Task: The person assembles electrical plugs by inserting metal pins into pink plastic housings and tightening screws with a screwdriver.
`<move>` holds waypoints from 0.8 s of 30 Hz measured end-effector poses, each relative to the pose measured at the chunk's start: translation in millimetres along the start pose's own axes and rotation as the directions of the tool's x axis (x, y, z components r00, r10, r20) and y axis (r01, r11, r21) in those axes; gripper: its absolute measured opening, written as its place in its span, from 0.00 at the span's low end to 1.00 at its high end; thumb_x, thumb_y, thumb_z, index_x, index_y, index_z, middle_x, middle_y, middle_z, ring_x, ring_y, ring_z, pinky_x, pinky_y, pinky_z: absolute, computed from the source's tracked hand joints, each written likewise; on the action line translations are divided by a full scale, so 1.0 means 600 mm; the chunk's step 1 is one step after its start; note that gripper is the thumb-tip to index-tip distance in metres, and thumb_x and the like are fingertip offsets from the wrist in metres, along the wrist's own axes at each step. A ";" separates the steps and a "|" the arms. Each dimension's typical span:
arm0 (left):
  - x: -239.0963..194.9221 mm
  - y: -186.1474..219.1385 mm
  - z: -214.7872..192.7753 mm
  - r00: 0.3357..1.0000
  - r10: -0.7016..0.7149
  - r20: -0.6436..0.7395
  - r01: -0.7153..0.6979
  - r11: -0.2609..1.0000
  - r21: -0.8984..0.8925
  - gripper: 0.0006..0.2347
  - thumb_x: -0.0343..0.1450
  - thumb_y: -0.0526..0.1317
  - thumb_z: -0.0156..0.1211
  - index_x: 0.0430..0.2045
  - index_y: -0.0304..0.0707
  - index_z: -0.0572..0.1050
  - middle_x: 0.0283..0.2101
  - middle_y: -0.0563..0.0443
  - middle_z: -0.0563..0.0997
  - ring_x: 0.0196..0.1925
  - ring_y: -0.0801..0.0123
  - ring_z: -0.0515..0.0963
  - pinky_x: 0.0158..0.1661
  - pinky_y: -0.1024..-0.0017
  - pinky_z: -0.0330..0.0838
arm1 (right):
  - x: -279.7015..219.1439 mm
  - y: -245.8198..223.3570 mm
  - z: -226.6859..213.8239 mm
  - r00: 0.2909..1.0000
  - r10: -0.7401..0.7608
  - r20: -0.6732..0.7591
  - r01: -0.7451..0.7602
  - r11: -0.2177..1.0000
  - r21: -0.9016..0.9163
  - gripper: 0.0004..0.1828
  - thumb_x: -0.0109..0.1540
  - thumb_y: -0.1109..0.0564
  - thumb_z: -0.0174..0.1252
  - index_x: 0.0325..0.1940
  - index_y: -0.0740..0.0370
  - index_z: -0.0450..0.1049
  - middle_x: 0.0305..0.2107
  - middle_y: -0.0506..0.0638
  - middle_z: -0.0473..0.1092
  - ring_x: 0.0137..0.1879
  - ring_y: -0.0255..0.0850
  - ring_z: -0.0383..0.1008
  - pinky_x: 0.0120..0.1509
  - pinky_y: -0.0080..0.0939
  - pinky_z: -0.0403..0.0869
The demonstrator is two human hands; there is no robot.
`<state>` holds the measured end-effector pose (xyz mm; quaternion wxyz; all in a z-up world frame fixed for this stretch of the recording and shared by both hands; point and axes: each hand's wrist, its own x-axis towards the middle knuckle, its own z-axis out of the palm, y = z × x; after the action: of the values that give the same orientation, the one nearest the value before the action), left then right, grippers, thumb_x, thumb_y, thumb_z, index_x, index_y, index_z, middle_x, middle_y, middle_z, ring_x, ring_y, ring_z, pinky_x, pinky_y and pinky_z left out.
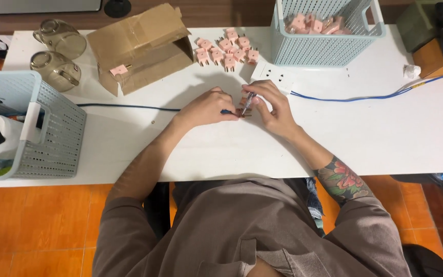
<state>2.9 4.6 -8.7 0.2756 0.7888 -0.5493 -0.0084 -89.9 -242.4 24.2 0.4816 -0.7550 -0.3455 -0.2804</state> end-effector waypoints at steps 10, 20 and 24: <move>0.004 -0.014 0.012 0.999 0.037 -0.018 -0.037 0.999 0.007 0.09 0.78 0.51 0.75 0.37 0.51 0.92 0.30 0.47 0.87 0.36 0.57 0.87 0.58 0.62 0.75 | -0.008 0.010 -0.001 0.999 0.025 -0.024 -0.025 1.000 -0.005 0.18 0.76 0.62 0.62 0.70 0.71 0.80 0.47 0.62 0.77 0.57 0.59 0.80 0.66 0.65 0.76; 0.007 -0.015 0.010 0.999 0.035 -0.024 -0.034 0.998 0.046 0.10 0.79 0.53 0.74 0.34 0.53 0.92 0.29 0.50 0.87 0.38 0.60 0.90 0.58 0.64 0.75 | -0.012 0.023 0.002 0.999 0.013 -0.029 -0.014 0.999 -0.044 0.15 0.74 0.63 0.67 0.66 0.66 0.84 0.47 0.57 0.74 0.57 0.54 0.78 0.68 0.63 0.75; 0.001 -0.008 0.003 1.000 0.023 -0.007 -0.022 0.998 0.051 0.10 0.78 0.53 0.75 0.35 0.53 0.92 0.29 0.51 0.87 0.37 0.62 0.89 0.58 0.64 0.75 | -0.011 0.016 0.000 0.999 0.014 -0.034 -0.015 1.000 -0.019 0.15 0.76 0.63 0.64 0.67 0.67 0.83 0.44 0.58 0.74 0.55 0.54 0.80 0.66 0.61 0.76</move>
<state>6.9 4.5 -12.0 0.2578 0.7893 -0.5571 0.0117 -86.2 -247.1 14.2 0.4824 -0.7571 -0.3290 -0.2931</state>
